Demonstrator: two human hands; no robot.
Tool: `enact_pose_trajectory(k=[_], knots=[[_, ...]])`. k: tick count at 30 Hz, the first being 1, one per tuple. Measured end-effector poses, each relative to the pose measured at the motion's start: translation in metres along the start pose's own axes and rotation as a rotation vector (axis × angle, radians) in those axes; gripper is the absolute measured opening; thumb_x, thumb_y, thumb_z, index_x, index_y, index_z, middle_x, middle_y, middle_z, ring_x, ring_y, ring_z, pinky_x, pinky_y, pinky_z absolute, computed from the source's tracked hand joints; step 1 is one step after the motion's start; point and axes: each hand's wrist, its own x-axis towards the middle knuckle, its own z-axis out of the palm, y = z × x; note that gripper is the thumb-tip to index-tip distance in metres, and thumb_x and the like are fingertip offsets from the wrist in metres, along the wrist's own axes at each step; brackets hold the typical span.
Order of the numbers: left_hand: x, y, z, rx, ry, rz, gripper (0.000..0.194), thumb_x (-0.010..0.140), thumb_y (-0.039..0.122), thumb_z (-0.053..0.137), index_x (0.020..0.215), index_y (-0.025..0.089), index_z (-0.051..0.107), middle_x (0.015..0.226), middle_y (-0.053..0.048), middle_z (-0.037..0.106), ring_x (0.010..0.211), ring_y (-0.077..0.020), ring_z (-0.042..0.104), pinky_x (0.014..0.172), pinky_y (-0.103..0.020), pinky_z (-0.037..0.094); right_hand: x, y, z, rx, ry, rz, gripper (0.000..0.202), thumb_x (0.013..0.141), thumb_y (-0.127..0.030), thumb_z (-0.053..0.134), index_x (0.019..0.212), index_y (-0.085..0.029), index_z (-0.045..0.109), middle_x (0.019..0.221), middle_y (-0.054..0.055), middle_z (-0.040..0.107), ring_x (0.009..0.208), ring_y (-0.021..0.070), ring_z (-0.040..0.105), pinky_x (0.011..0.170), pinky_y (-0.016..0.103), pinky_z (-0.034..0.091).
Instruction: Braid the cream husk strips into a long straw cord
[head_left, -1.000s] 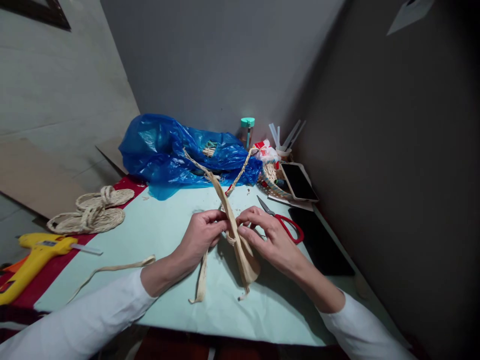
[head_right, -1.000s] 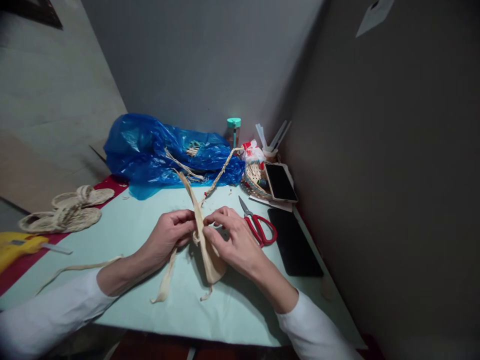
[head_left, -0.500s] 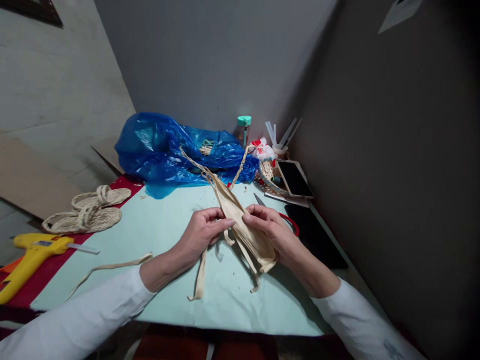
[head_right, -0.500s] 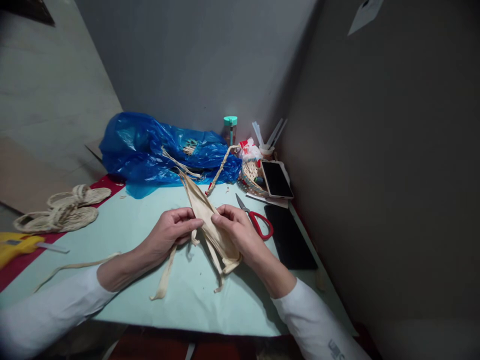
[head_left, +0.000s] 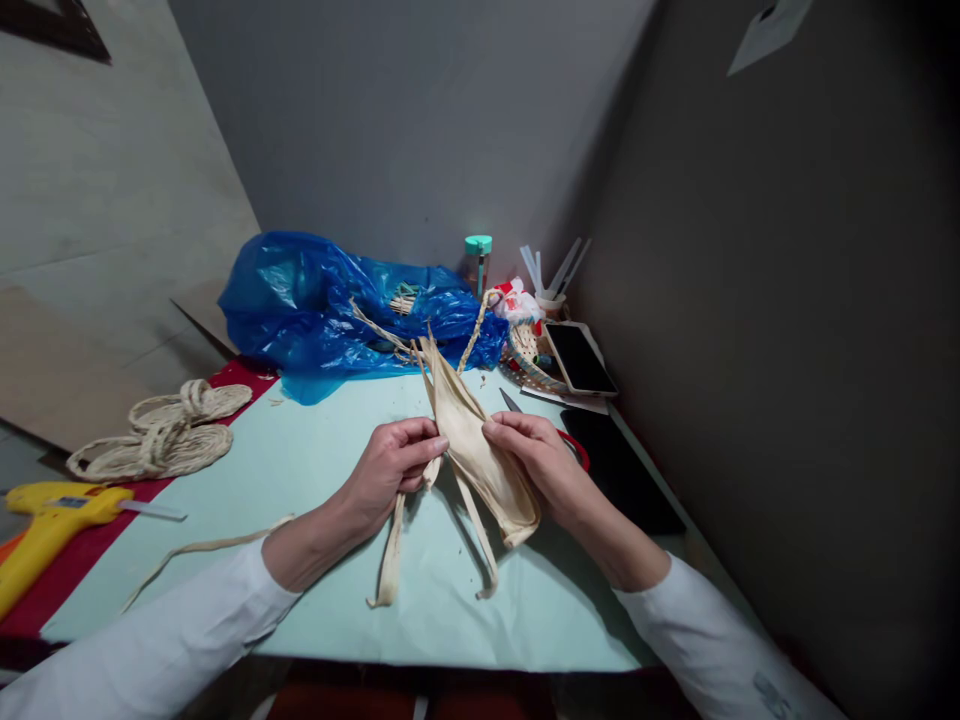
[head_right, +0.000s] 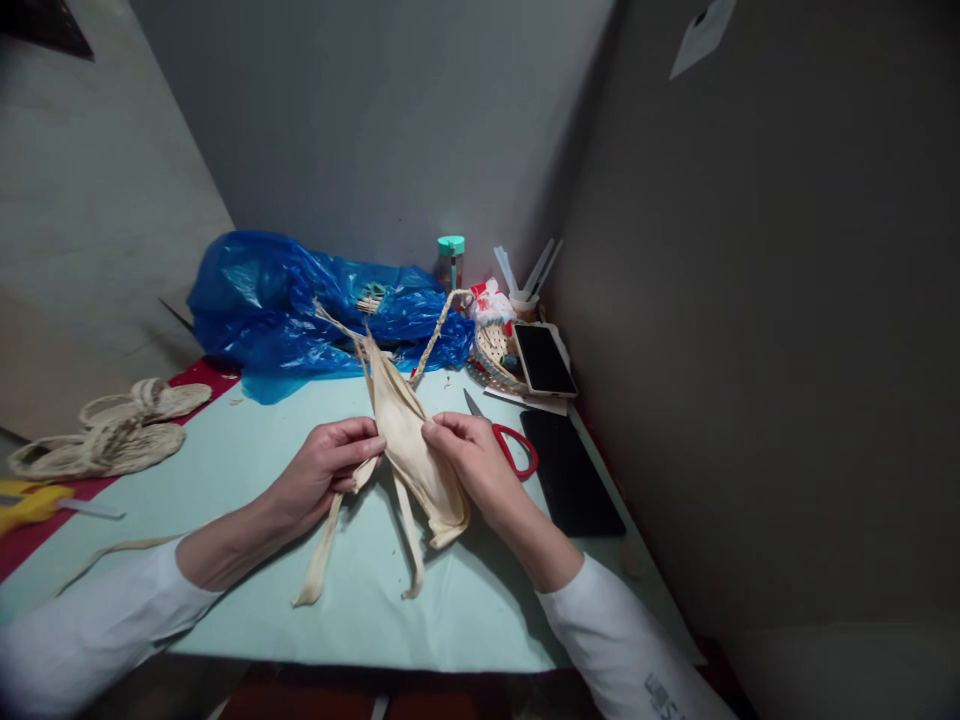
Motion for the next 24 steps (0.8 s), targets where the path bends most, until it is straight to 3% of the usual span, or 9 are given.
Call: enact_pose_trajectory(k=[9,15,21,24], knots=[[0.003,-0.004,-0.002,-0.014,-0.019,0.001,0.025,0.075,0.035,0.067,0.073,0.014,0.054,0.053,0.009,0.029,0.043,-0.0010,0.014,0.040,-0.017,0.007,-0.001,-0.001,-0.003,-0.002,0.000,-0.020,0.027,0.076,-0.040,0.059,0.065,-0.016,0.053,0.057,-0.001,0.046,0.052,0.0108,0.038,0.049,0.024,0.030],[0.001,-0.003,0.000,0.092,0.007,0.069,0.026,0.075,0.037,0.066,0.073,0.013,0.057,0.053,0.007,0.037,0.042,-0.0020,0.025,0.040,-0.018,0.015,0.000,-0.008,0.002,-0.056,0.005,-0.061,0.030,0.078,-0.042,0.061,0.068,-0.016,0.052,0.062,-0.002,0.046,0.057,0.0103,0.040,0.053,0.023,0.031],[0.002,-0.005,0.001,0.094,0.005,0.052,0.028,0.073,0.040,0.066,0.075,0.013,0.059,0.051,0.008,0.035,0.041,-0.0027,0.023,0.040,-0.018,0.013,0.001,-0.012,0.006,0.077,-0.166,0.048,0.035,0.075,-0.048,0.066,0.076,-0.015,0.055,0.067,0.000,0.051,0.061,0.0120,0.047,0.059,0.024,0.037],[0.002,-0.005,0.002,0.075,0.017,0.049,0.030,0.072,0.042,0.067,0.073,0.014,0.058,0.049,0.009,0.032,0.041,-0.0027,0.021,0.040,-0.018,0.012,0.002,-0.011,0.006,0.079,-0.115,0.013,0.035,0.075,-0.050,0.066,0.077,-0.016,0.054,0.068,0.000,0.051,0.062,0.0130,0.048,0.061,0.025,0.039]])
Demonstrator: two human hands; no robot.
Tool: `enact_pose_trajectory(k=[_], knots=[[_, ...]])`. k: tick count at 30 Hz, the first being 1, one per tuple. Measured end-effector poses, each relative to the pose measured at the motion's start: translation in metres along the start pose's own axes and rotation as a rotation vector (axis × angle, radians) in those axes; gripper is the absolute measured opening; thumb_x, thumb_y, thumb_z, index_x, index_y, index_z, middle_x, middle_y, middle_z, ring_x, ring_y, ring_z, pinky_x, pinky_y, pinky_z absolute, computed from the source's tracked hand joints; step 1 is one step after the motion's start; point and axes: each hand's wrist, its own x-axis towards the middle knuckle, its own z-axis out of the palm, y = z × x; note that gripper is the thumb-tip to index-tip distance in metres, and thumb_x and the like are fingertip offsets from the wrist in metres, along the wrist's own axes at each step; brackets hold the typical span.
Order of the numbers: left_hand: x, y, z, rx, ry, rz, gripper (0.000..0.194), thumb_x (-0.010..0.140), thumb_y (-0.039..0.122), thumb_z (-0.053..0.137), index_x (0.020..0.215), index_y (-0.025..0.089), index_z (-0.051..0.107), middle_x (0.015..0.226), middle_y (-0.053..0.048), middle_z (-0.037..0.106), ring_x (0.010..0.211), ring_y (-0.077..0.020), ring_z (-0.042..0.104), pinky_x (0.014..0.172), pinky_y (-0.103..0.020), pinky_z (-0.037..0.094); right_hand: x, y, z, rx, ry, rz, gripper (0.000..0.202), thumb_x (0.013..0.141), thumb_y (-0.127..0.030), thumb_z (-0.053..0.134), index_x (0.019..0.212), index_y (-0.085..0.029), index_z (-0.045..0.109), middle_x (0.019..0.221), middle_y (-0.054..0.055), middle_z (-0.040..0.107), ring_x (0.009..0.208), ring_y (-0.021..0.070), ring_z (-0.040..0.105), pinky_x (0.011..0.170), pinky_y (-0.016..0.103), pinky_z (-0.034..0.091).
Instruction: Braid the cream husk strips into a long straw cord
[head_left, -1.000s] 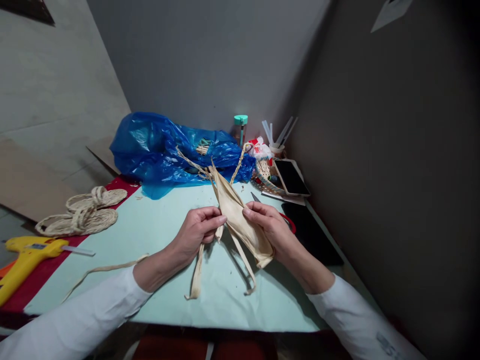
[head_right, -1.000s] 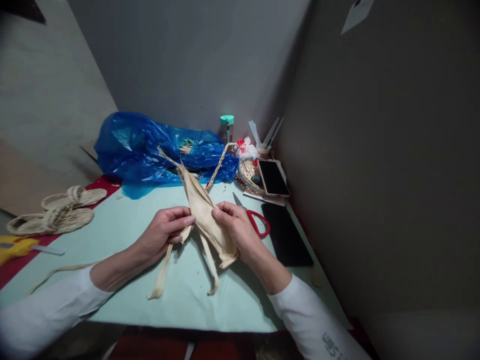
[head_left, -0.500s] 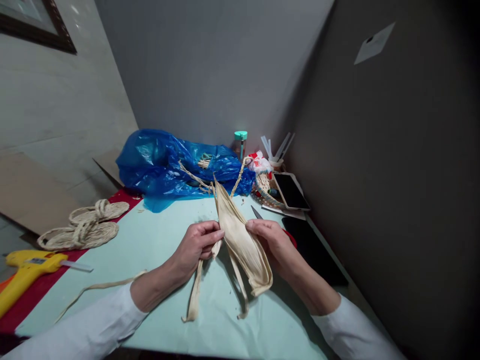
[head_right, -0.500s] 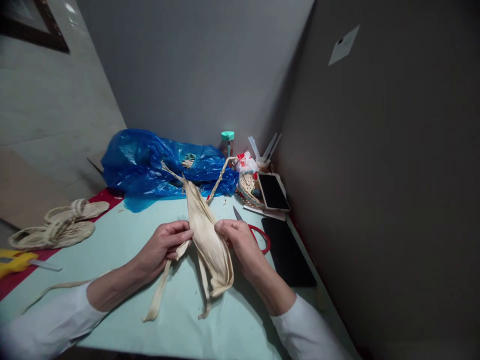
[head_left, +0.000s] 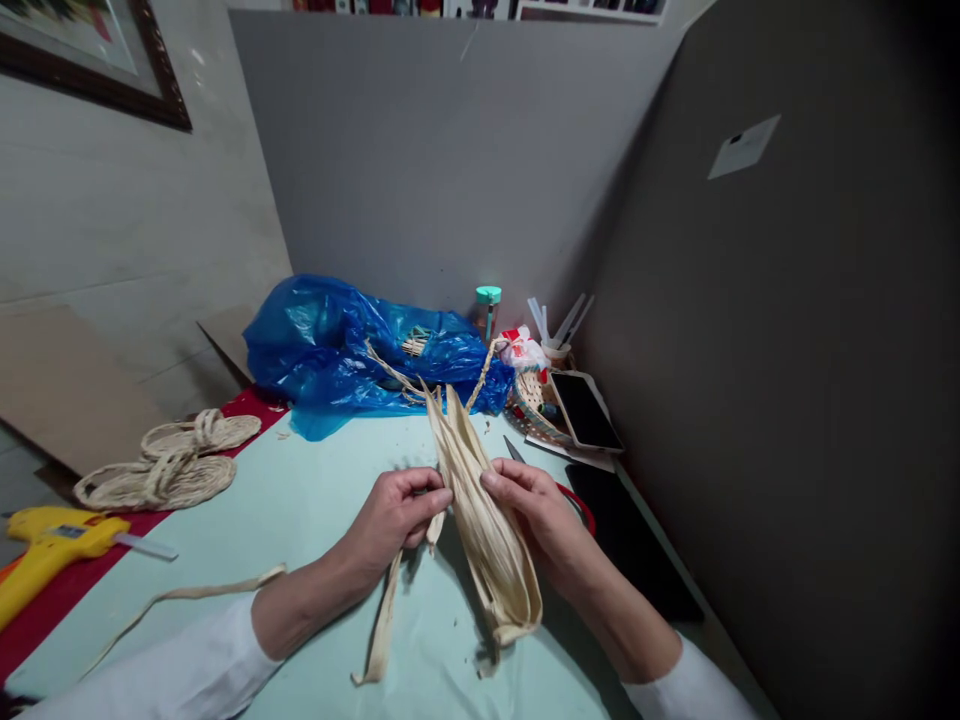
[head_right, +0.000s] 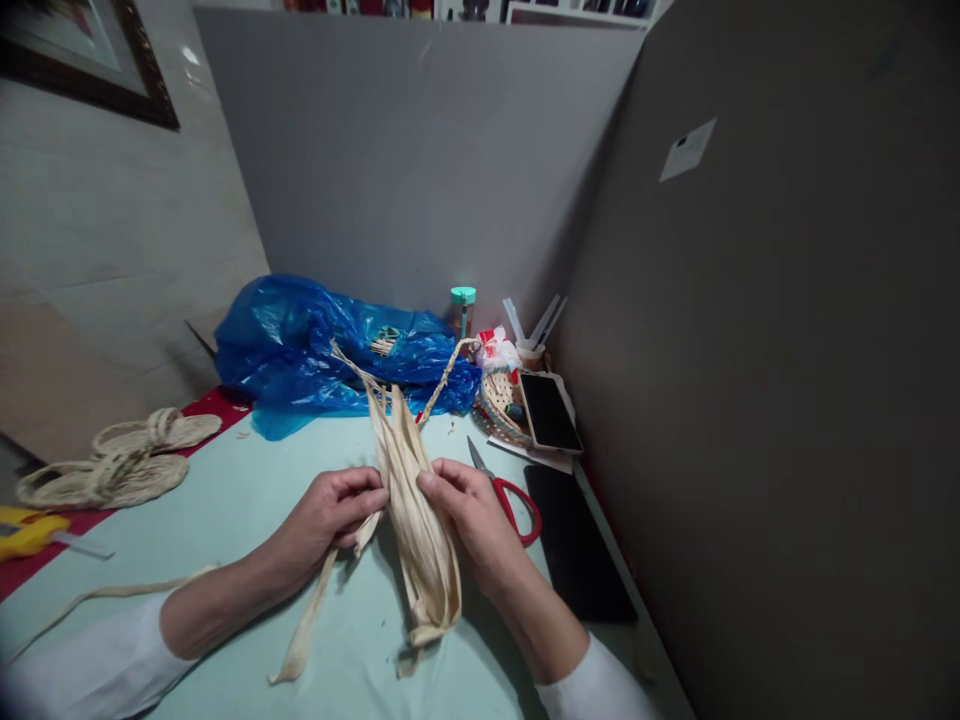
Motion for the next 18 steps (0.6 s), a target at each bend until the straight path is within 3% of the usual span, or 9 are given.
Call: enact_pose_trajectory(k=[4,12,15,18], knots=[[0.000,0.001,-0.001,0.057,-0.005,0.009,0.028,0.076,0.040,0.064,0.070,0.014,0.058,0.049,0.008,0.033,0.041,-0.0030,0.023,0.040,-0.019,0.014,-0.002,0.000,0.003,-0.286,0.194,-0.230,0.027,0.084,-0.045,0.057,0.077,-0.019,0.052,0.070,-0.002,0.049,0.066,0.0129,0.044,0.062,0.024,0.036],[-0.003,-0.001,0.003,0.110,0.035,-0.024,0.024,0.071,0.033,0.065,0.081,0.011,0.065,0.049,0.006,0.041,0.042,-0.0044,0.026,0.041,-0.019,0.016,-0.007,0.002,0.011,-0.420,0.236,-0.316,0.021,0.090,-0.038,0.046,0.080,-0.021,0.048,0.069,-0.003,0.047,0.064,0.0128,0.044,0.060,0.024,0.035],[-0.002,-0.003,0.003,0.083,-0.003,-0.030,0.024,0.071,0.029,0.064,0.087,0.012,0.066,0.051,0.006,0.042,0.043,-0.0048,0.026,0.042,-0.019,0.016,-0.008,-0.002,0.007,-0.610,0.396,-0.391,0.019,0.090,-0.037,0.046,0.079,-0.021,0.048,0.063,-0.004,0.047,0.056,0.0123,0.042,0.055,0.024,0.031],[-0.001,-0.007,0.001,0.096,0.016,-0.035,0.025,0.071,0.027,0.063,0.090,0.011,0.066,0.051,0.006,0.041,0.043,-0.0045,0.025,0.043,-0.020,0.014,-0.010,-0.017,-0.020,-0.885,0.638,-0.459,0.017,0.091,-0.034,0.043,0.084,-0.021,0.050,0.064,-0.001,0.051,0.054,0.0135,0.044,0.055,0.026,0.029]])
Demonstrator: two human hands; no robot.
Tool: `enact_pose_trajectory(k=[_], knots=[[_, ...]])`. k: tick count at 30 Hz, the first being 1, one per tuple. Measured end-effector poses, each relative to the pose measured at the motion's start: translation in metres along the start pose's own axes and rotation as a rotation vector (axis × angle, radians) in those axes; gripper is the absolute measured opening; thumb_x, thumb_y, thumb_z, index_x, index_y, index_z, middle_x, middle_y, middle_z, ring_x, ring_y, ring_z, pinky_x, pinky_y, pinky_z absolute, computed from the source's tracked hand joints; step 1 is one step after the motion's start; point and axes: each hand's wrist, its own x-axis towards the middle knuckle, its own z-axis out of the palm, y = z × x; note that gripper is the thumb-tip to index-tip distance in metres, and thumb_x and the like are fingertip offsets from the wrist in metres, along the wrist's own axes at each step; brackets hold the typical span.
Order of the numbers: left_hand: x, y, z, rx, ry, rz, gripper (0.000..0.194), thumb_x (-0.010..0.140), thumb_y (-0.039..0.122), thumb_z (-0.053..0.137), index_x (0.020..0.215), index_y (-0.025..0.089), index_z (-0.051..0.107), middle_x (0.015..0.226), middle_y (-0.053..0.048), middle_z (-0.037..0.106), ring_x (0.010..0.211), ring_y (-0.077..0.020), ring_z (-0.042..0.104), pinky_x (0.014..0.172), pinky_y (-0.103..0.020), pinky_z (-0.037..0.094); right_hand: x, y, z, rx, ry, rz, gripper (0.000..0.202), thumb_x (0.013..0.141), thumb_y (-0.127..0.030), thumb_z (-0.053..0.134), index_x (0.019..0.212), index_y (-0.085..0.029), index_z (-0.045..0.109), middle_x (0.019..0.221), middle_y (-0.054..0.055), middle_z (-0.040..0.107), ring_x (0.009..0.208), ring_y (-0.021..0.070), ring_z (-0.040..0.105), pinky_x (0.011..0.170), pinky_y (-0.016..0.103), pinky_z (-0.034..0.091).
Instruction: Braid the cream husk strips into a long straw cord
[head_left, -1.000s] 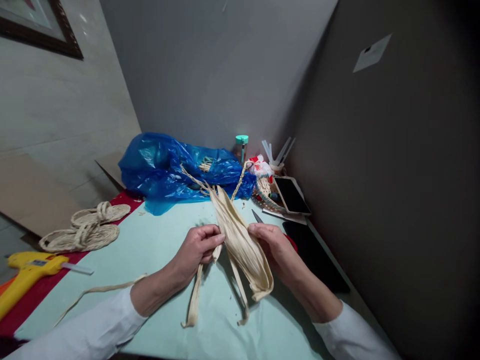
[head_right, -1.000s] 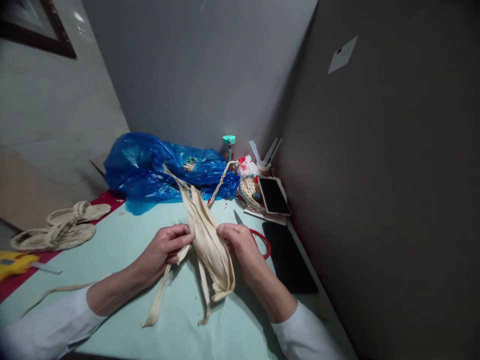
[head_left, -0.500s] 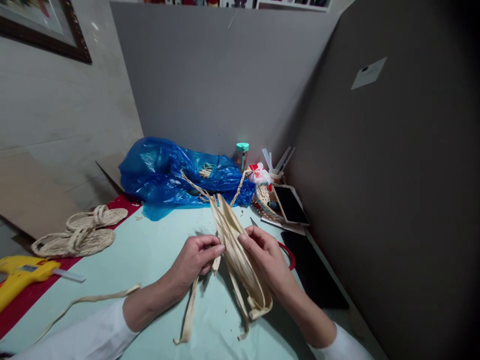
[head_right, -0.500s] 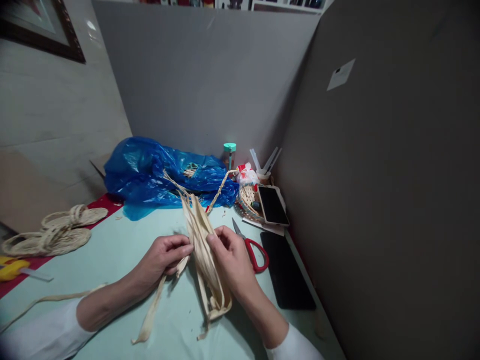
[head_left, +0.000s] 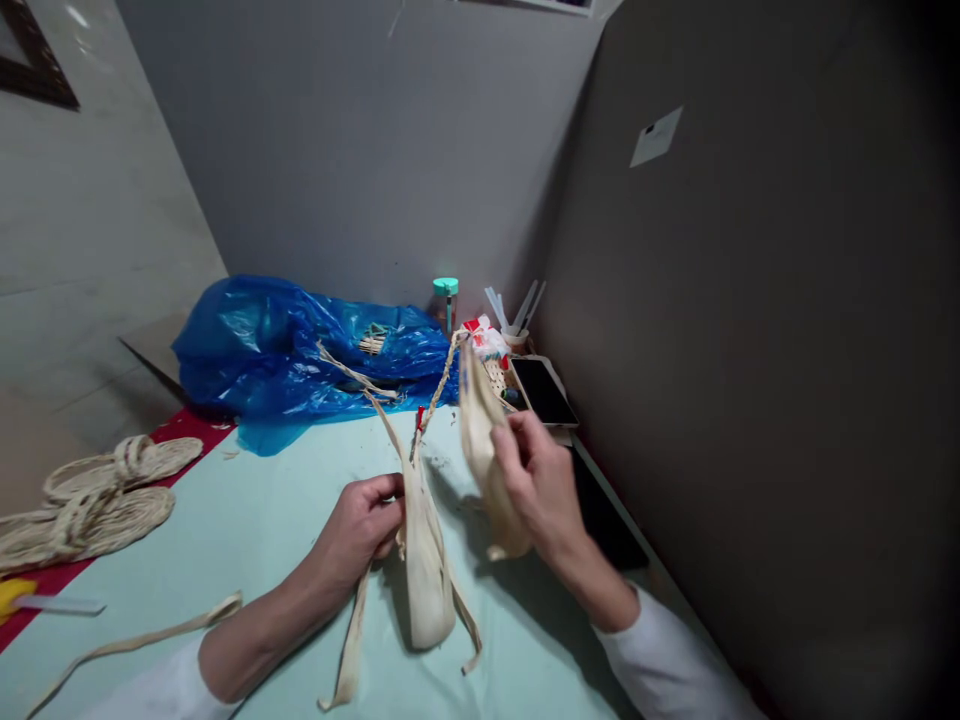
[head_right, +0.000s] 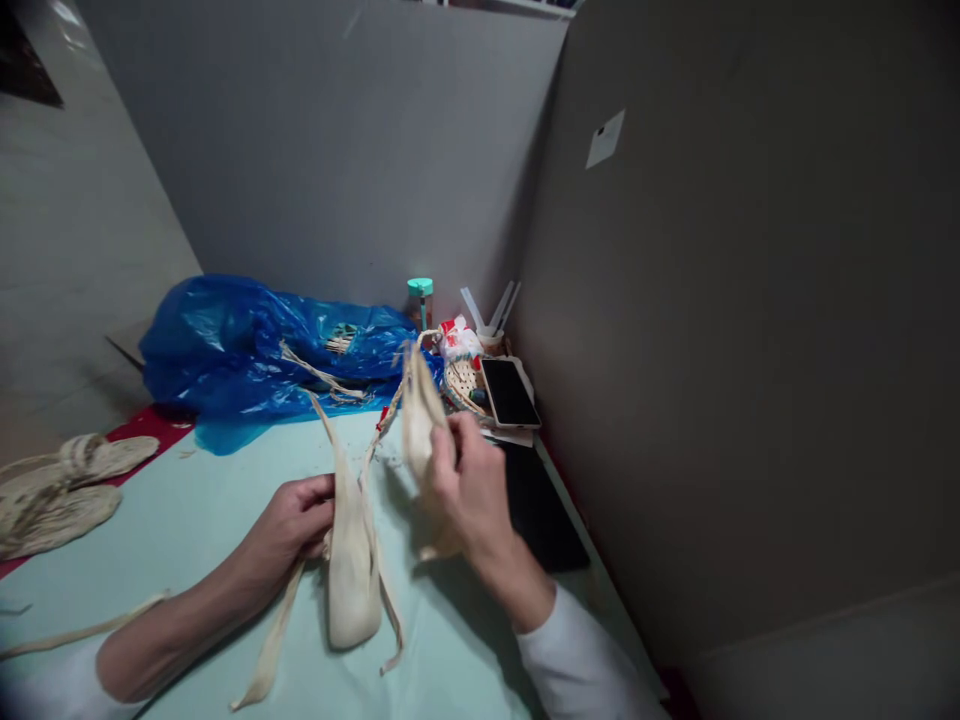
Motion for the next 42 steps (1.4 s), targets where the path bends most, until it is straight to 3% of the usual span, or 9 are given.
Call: enact_pose_trajectory(k=[4,8,13,16,20,25,34,38,42], knots=[[0.001,-0.002,-0.001,-0.044,0.007,-0.009,0.027,0.070,0.025,0.062,0.093,0.011,0.066,0.052,0.005,0.042,0.043,-0.0040,0.025,0.042,-0.019,0.015,0.033,0.040,-0.043,-0.727,0.205,-0.021,0.013,0.087,-0.021,0.045,0.095,-0.016,0.054,0.077,0.009,0.058,0.065,0.0196,0.051,0.057,0.029,0.028],[0.000,0.001,0.001,-0.103,0.022,-0.005,0.026,0.067,0.021,0.061,0.090,0.010,0.066,0.053,0.005,0.043,0.043,-0.0034,0.023,0.042,-0.019,0.016,0.045,0.070,-0.057,-0.950,0.085,-0.059,0.017,0.079,-0.008,0.049,0.095,-0.011,0.056,0.098,0.021,0.059,0.092,0.0292,0.051,0.071,0.035,0.037],[-0.002,0.004,0.002,-0.135,0.032,0.023,0.018,0.069,0.022,0.060,0.083,0.012,0.067,0.053,0.005,0.043,0.044,-0.0035,0.025,0.041,-0.018,0.017,0.030,0.031,-0.024,-0.434,-0.110,-0.154,0.016,0.088,-0.021,0.046,0.096,-0.015,0.059,0.102,0.015,0.061,0.092,0.0251,0.055,0.080,0.035,0.039],[-0.003,0.005,0.001,-0.108,0.062,0.042,0.017,0.068,0.022,0.061,0.080,0.012,0.066,0.052,0.005,0.044,0.043,-0.0039,0.027,0.040,-0.018,0.019,0.010,-0.017,0.000,-0.012,-0.477,-0.093,0.026,0.090,-0.040,0.047,0.083,-0.019,0.059,0.079,0.005,0.064,0.070,0.0175,0.056,0.065,0.028,0.039],[-0.003,0.009,0.003,-0.060,0.075,0.057,0.017,0.068,0.026,0.062,0.076,0.011,0.064,0.051,0.005,0.045,0.043,-0.0047,0.031,0.041,-0.019,0.022,-0.010,-0.049,0.022,-0.084,-0.525,-0.069,0.032,0.077,-0.048,0.061,0.070,-0.020,0.047,0.068,0.002,0.056,0.059,0.0143,0.046,0.054,0.026,0.028],[-0.005,0.012,0.004,0.047,0.069,0.019,0.024,0.074,0.036,0.063,0.071,0.013,0.060,0.043,0.007,0.036,0.039,-0.0044,0.029,0.039,-0.018,0.020,-0.007,-0.029,0.026,-0.012,-0.534,-0.014,0.017,0.081,-0.027,0.049,0.067,-0.019,0.044,0.061,-0.002,0.048,0.056,0.0112,0.041,0.053,0.025,0.026],[-0.003,0.004,-0.002,-0.093,-0.013,-0.014,0.029,0.079,0.041,0.063,0.084,0.012,0.066,0.055,0.005,0.040,0.043,-0.0020,0.021,0.039,-0.018,0.015,0.011,-0.005,0.021,0.614,-0.680,0.274,0.018,0.077,-0.030,0.054,0.067,-0.016,0.053,0.062,-0.003,0.045,0.056,0.0092,0.037,0.054,0.023,0.028],[-0.004,0.008,-0.001,-0.098,-0.022,0.010,0.032,0.079,0.045,0.062,0.080,0.013,0.063,0.057,0.005,0.041,0.044,-0.0026,0.022,0.040,-0.018,0.014,0.005,-0.007,0.025,0.562,-0.736,0.240,0.019,0.077,-0.033,0.058,0.071,-0.016,0.055,0.060,-0.002,0.049,0.056,0.0099,0.042,0.055,0.023,0.032],[-0.006,0.013,0.000,0.029,-0.011,0.026,0.032,0.074,0.043,0.068,0.071,0.014,0.056,0.053,0.006,0.037,0.047,-0.0043,0.028,0.043,-0.019,0.019,-0.005,-0.008,0.031,0.360,-0.662,0.144,0.012,0.078,-0.028,0.058,0.074,-0.017,0.054,0.065,-0.001,0.053,0.059,0.0108,0.045,0.054,0.023,0.031]])
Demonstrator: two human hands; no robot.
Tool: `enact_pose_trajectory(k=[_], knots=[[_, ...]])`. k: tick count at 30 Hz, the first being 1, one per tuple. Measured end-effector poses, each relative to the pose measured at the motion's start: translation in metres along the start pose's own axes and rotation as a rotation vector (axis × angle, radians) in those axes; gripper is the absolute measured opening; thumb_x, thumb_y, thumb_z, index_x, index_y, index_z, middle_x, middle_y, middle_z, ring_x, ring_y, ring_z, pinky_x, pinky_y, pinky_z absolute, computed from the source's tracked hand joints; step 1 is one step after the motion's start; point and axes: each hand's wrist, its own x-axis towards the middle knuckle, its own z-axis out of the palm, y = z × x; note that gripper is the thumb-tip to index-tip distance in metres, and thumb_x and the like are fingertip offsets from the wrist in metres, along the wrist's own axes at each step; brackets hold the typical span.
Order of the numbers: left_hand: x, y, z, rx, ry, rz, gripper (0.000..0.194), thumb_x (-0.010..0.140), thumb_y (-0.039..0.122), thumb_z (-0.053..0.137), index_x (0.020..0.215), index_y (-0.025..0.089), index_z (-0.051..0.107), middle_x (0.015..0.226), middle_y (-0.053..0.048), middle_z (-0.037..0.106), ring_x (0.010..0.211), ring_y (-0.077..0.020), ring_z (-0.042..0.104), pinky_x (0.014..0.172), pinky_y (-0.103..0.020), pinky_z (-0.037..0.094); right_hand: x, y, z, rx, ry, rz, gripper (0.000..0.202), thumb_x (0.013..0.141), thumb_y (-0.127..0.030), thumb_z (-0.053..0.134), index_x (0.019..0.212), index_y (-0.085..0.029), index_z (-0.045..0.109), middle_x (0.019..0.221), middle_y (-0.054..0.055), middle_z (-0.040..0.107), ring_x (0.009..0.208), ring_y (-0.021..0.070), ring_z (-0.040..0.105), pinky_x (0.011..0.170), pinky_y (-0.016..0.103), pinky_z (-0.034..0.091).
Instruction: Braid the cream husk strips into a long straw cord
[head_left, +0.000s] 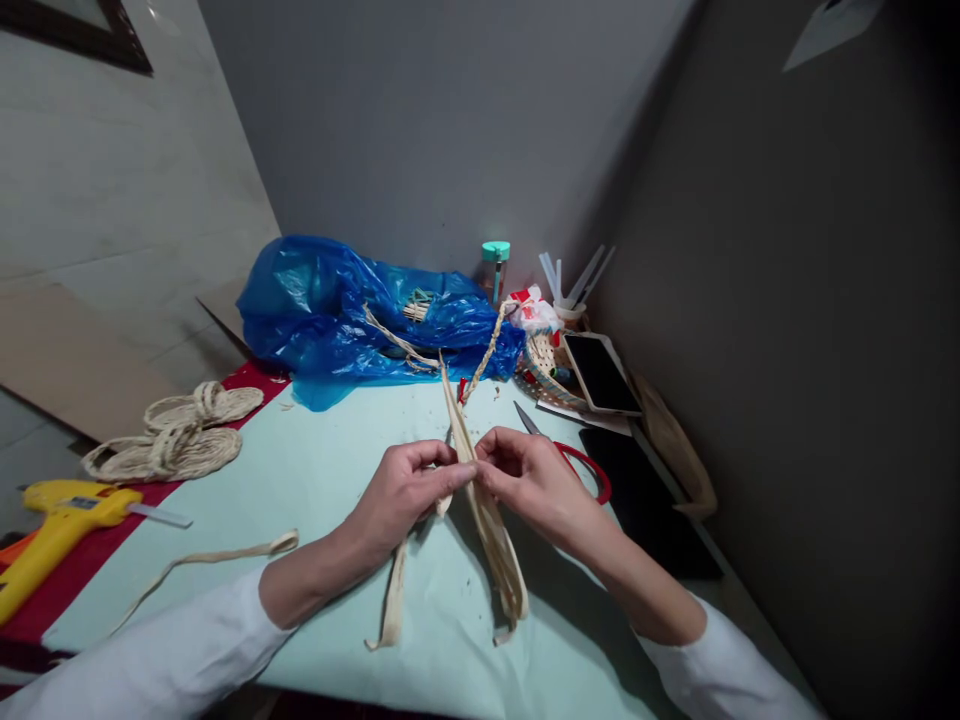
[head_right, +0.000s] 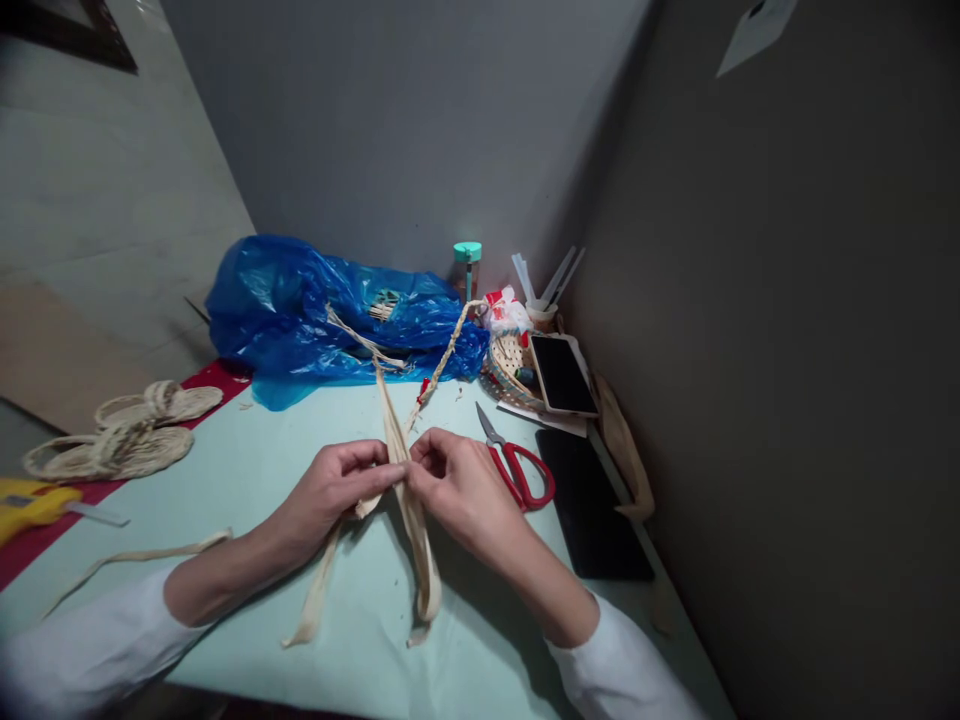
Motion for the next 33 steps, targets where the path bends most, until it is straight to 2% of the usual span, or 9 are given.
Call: enact_pose_trajectory(k=[5,13,17,21,27,31,33], knots=[[0.000,-0.001,-0.001,0.037,-0.008,-0.021,0.027,0.077,0.040,0.063,0.079,0.013,0.061,0.057,0.005,0.039,0.048,-0.0052,0.030,0.044,-0.020,0.019,-0.001,-0.001,0.000,0.009,0.014,0.002,0.012,0.080,-0.028,0.056,0.075,-0.017,0.054,0.065,-0.002,0.053,0.060,0.0112,0.046,0.055,0.024,0.033],[0.001,-0.004,-0.004,-0.102,-0.017,-0.040,0.023,0.075,0.037,0.065,0.075,0.015,0.059,0.061,0.003,0.048,0.049,-0.0054,0.037,0.044,-0.019,0.024,0.001,0.001,-0.001,0.330,-0.011,0.035,0.009,0.079,-0.024,0.055,0.075,-0.016,0.054,0.064,-0.003,0.050,0.061,0.0099,0.045,0.060,0.024,0.035],[0.001,-0.003,-0.002,-0.146,0.003,-0.029,0.025,0.071,0.039,0.068,0.075,0.015,0.062,0.062,0.001,0.053,0.051,-0.0081,0.045,0.046,-0.020,0.030,0.000,0.002,0.000,0.299,0.000,0.026,0.011,0.080,-0.025,0.056,0.076,-0.016,0.055,0.065,-0.002,0.051,0.062,0.0104,0.046,0.061,0.025,0.036],[0.001,-0.003,-0.001,-0.174,0.007,-0.029,0.027,0.069,0.040,0.070,0.074,0.014,0.062,0.061,0.000,0.055,0.050,-0.0081,0.047,0.046,-0.020,0.033,-0.002,-0.005,-0.002,0.266,0.058,0.012,0.013,0.078,-0.027,0.060,0.075,-0.016,0.055,0.063,-0.002,0.052,0.059,0.0098,0.047,0.058,0.024,0.036],[0.002,-0.004,-0.002,-0.147,0.023,0.004,0.028,0.071,0.040,0.070,0.074,0.014,0.062,0.066,-0.002,0.060,0.057,-0.0111,0.052,0.053,-0.023,0.039,-0.003,-0.010,-0.007,0.614,-0.105,0.092,0.022,0.075,-0.033,0.067,0.080,-0.015,0.055,0.077,0.001,0.057,0.067,0.0131,0.057,0.067,0.029,0.046],[0.003,-0.006,-0.002,-0.101,0.016,0.023,0.025,0.071,0.038,0.071,0.072,0.015,0.061,0.066,0.000,0.059,0.060,-0.0112,0.052,0.058,-0.023,0.040,-0.003,-0.008,-0.002,0.523,-0.116,0.059,0.033,0.067,-0.033,0.076,0.088,-0.016,0.056,0.074,0.000,0.057,0.069,0.0127,0.055,0.069,0.027,0.043],[0.003,-0.007,-0.002,-0.130,0.003,0.010,0.025,0.069,0.036,0.072,0.074,0.015,0.061,0.067,0.001,0.059,0.063,-0.0120,0.053,0.060,-0.023,0.040,-0.003,-0.008,0.002,0.433,-0.106,0.039,0.033,0.067,-0.035,0.075,0.088,-0.016,0.057,0.075,-0.001,0.056,0.069,0.0118,0.052,0.066,0.025,0.041]])
